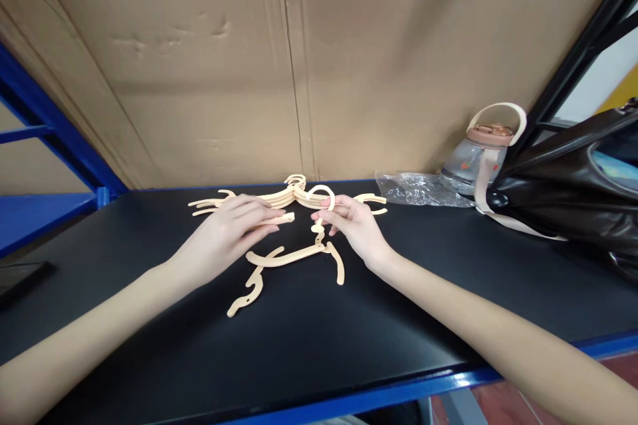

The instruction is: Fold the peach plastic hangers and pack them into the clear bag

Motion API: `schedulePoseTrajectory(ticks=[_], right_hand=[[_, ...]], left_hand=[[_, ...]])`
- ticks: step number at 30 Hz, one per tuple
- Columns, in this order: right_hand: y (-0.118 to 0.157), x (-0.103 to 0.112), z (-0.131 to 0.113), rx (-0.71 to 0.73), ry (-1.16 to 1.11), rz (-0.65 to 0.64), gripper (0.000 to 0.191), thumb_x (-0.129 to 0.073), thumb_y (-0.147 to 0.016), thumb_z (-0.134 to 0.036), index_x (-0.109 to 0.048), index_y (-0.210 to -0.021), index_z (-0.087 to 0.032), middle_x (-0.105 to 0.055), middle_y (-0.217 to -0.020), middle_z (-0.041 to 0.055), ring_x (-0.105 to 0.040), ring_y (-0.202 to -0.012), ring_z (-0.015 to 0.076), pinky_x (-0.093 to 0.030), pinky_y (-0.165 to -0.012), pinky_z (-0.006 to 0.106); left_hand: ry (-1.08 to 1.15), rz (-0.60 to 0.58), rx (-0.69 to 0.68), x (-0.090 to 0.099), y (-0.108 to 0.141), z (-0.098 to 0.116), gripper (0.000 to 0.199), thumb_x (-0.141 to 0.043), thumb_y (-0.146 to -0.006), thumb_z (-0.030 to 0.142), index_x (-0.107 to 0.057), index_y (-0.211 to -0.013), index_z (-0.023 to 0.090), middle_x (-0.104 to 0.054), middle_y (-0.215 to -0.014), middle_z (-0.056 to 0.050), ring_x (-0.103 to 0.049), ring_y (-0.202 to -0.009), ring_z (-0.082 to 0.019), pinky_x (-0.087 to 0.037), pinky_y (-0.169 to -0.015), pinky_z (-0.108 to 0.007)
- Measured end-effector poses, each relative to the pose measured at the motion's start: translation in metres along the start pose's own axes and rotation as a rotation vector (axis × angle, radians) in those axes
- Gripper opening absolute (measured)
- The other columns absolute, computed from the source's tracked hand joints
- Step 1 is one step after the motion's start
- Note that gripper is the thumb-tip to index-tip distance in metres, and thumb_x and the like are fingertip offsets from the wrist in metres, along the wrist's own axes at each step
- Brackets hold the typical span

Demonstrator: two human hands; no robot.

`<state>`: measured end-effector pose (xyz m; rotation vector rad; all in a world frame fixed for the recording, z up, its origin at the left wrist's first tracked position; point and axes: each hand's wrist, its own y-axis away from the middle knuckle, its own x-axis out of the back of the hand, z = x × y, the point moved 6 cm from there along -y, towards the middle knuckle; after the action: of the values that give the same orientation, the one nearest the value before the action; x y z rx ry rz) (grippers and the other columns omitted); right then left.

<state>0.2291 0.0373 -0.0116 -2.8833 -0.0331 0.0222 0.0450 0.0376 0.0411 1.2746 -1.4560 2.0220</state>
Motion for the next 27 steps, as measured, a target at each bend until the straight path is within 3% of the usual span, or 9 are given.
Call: schedulePoseTrajectory(ticks=[4,7,9,14,20,24,27], right_hand=[[0.002,-0.005,0.003,-0.077,-0.116,-0.032,0.023,-0.054,-0.086,-0.042,-0.042,-0.086,-0.022,-0.069,-0.077,0.0024,-0.061,-0.063,0.0143,-0.043,-0.057,0.027],[0.003,-0.008,0.002,-0.107,-0.188,-0.063,0.026,-0.048,-0.088,-0.043,-0.036,-0.080,-0.022,-0.061,-0.064,-0.0032,-0.052,-0.050,0.0107,-0.040,-0.052,0.026],[0.004,-0.010,-0.005,-0.080,-0.202,-0.083,0.029,-0.047,-0.089,-0.044,-0.034,-0.077,-0.022,-0.057,-0.063,-0.0049,-0.048,-0.049,0.0087,-0.039,-0.051,0.024],[0.011,-0.014,-0.029,0.020,-0.144,-0.163,0.033,-0.057,-0.084,-0.043,-0.032,-0.080,-0.023,-0.061,-0.078,-0.0014,-0.058,-0.062,0.0116,-0.043,-0.051,0.024],[0.011,-0.007,-0.040,0.047,-0.106,-0.084,0.041,-0.068,-0.075,-0.025,-0.028,-0.081,-0.024,-0.060,-0.069,-0.0062,-0.061,-0.055,0.0107,-0.047,-0.050,0.023],[0.010,-0.008,-0.034,-0.030,-0.164,-0.121,0.034,-0.063,-0.080,-0.034,-0.030,-0.082,-0.024,-0.064,-0.075,-0.0017,-0.065,-0.061,0.0147,-0.049,-0.052,0.025],[0.010,-0.007,-0.031,-0.081,-0.220,-0.133,0.033,-0.052,-0.085,-0.049,-0.032,-0.080,-0.023,-0.063,-0.073,-0.0007,-0.063,-0.057,0.0146,-0.049,-0.051,0.026]], left_hand=[[-0.460,0.183,-0.415,0.012,0.008,0.043,0.021,-0.051,-0.088,0.010,-0.065,-0.100,0.021,-0.062,-0.072,-0.001,-0.054,-0.068,-0.015,-0.040,-0.060,-0.028],[-0.502,0.182,-0.632,0.010,0.018,0.069,0.018,-0.057,-0.085,0.013,-0.065,-0.101,0.018,-0.056,-0.063,0.004,-0.048,-0.054,-0.009,-0.034,-0.050,-0.025],[-0.485,0.166,-0.695,0.007,0.023,0.080,0.016,-0.061,-0.084,0.017,-0.065,-0.099,0.018,-0.056,-0.063,0.005,-0.048,-0.054,-0.008,-0.035,-0.048,-0.023],[-0.527,0.055,-0.721,-0.003,0.025,0.087,0.017,-0.058,-0.085,0.017,-0.062,-0.100,0.023,-0.062,-0.074,0.004,-0.058,-0.068,-0.012,-0.044,-0.058,-0.024],[-0.586,-0.052,-0.616,-0.007,0.020,0.078,0.015,-0.051,-0.087,0.012,-0.060,-0.097,0.017,-0.064,-0.091,-0.003,-0.059,-0.071,-0.014,-0.046,-0.057,-0.025],[-0.550,-0.106,-0.543,-0.007,0.017,0.073,0.017,-0.045,-0.089,0.009,-0.058,-0.098,0.014,-0.062,-0.093,-0.006,-0.056,-0.068,-0.014,-0.046,-0.056,-0.026],[-0.551,-0.142,-0.493,-0.005,0.014,0.066,0.027,-0.040,-0.091,0.007,-0.054,-0.113,0.014,-0.062,-0.091,-0.004,-0.057,-0.068,-0.014,-0.046,-0.056,-0.026]])
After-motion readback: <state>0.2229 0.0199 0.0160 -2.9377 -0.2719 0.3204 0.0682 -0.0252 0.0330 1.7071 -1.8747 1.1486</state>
